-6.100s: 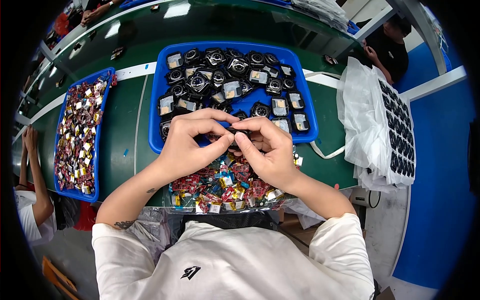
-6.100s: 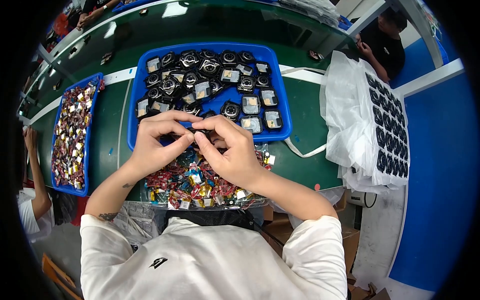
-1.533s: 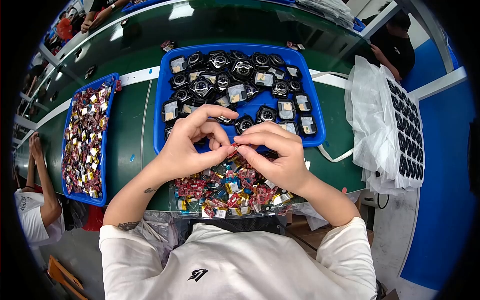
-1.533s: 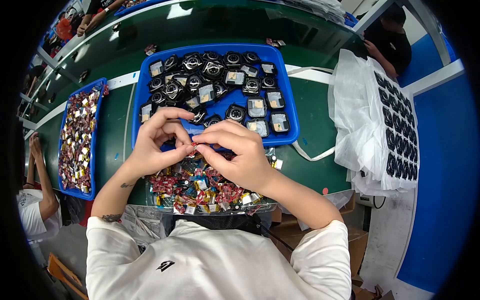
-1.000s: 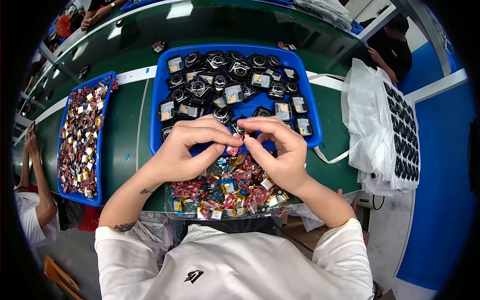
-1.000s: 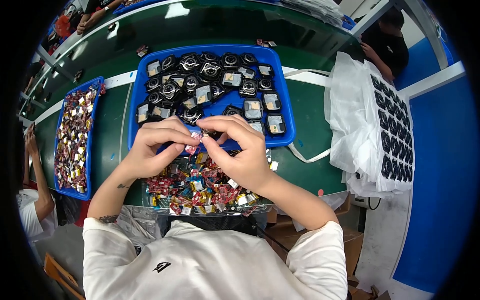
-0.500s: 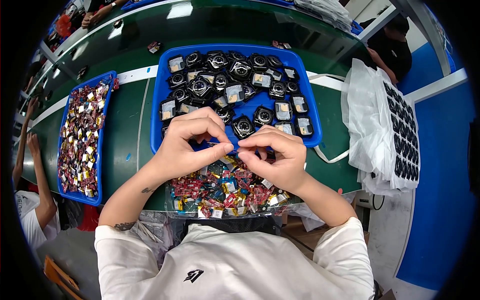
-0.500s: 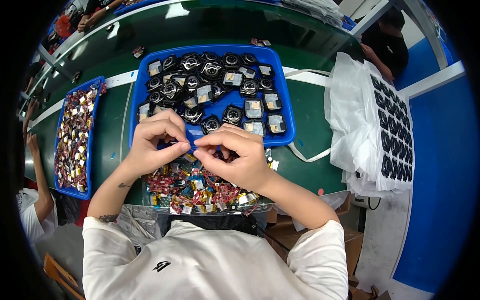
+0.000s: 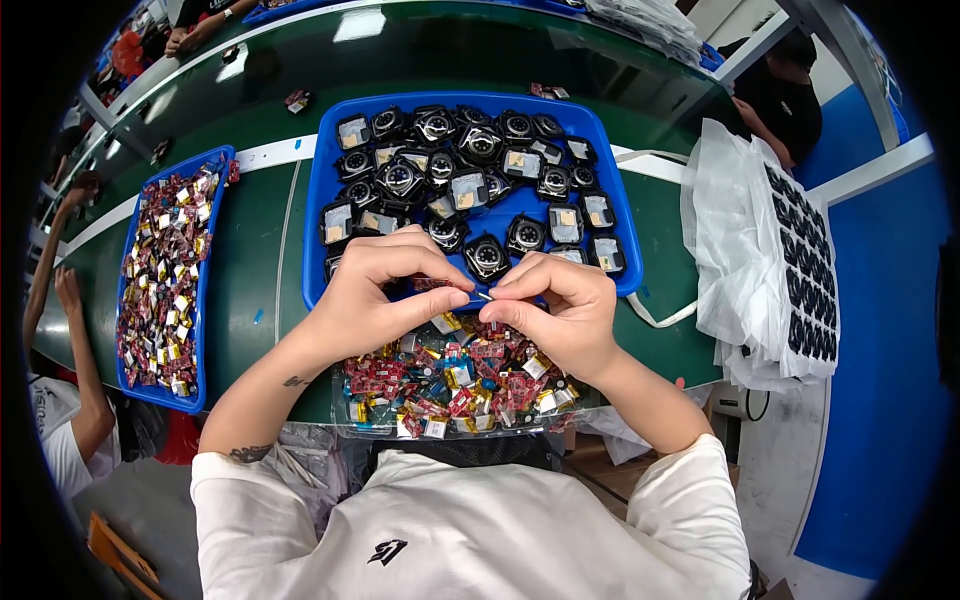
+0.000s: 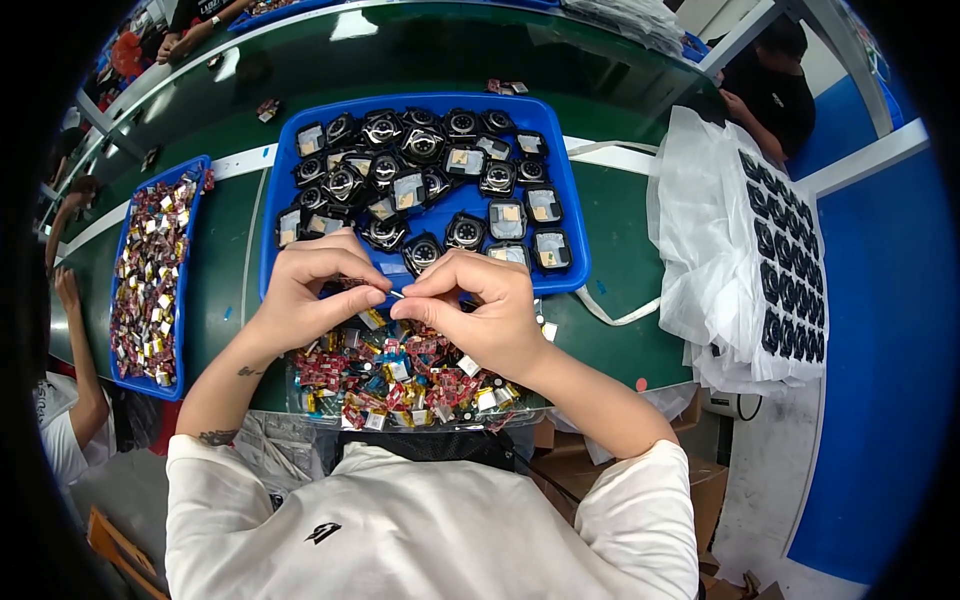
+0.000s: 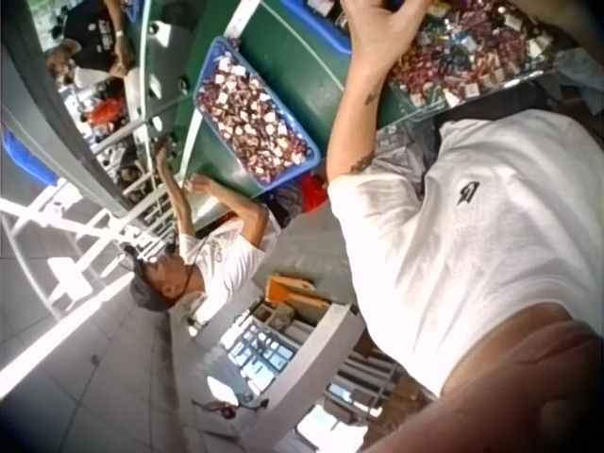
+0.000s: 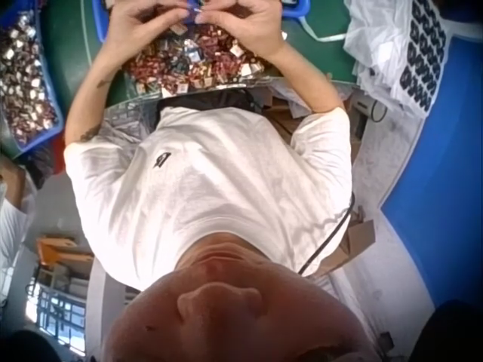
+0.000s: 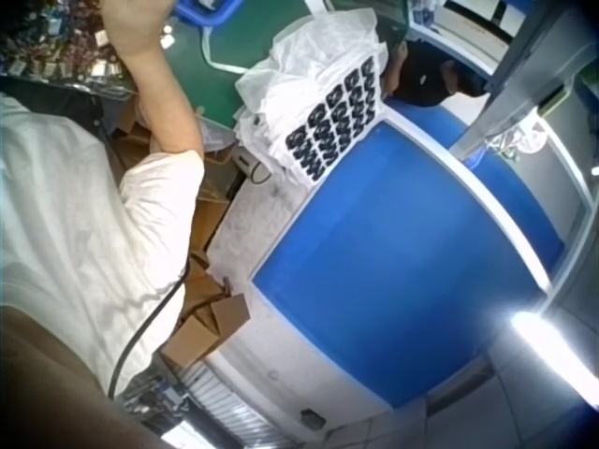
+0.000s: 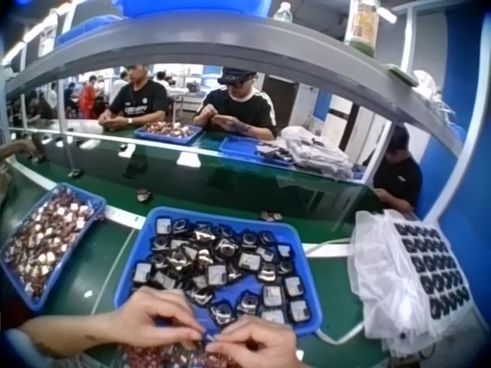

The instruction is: Manually assembling or inspecting small electronic parts on a production assembly line.

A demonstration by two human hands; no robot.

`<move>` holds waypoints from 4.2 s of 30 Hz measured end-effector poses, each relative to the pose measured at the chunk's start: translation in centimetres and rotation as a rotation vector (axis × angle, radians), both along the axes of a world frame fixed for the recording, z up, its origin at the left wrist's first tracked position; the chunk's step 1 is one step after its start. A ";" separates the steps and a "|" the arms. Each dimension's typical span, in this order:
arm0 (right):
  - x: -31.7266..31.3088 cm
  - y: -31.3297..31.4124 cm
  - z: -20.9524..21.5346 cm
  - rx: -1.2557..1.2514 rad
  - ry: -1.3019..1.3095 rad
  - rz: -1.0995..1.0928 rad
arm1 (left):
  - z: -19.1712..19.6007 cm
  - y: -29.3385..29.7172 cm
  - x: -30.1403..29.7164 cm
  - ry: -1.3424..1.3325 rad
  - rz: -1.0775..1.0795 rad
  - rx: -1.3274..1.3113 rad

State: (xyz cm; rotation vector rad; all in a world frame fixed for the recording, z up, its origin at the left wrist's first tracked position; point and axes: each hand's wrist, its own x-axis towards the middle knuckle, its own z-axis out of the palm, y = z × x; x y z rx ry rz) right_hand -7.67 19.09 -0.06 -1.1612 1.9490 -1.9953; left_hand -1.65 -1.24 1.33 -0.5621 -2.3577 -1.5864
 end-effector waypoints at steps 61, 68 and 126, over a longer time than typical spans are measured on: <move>-4.8 -0.5 3.4 0.068 -0.333 -0.075 | -0.9 -0.5 0.6 0.056 0.050 0.316; -0.5 -1.9 1.5 0.030 -0.467 0.309 | -0.7 0.2 0.3 0.111 0.195 0.148; 0.1 -1.6 0.6 -0.036 -0.264 0.052 | -1.4 1.4 1.6 -0.234 0.130 0.417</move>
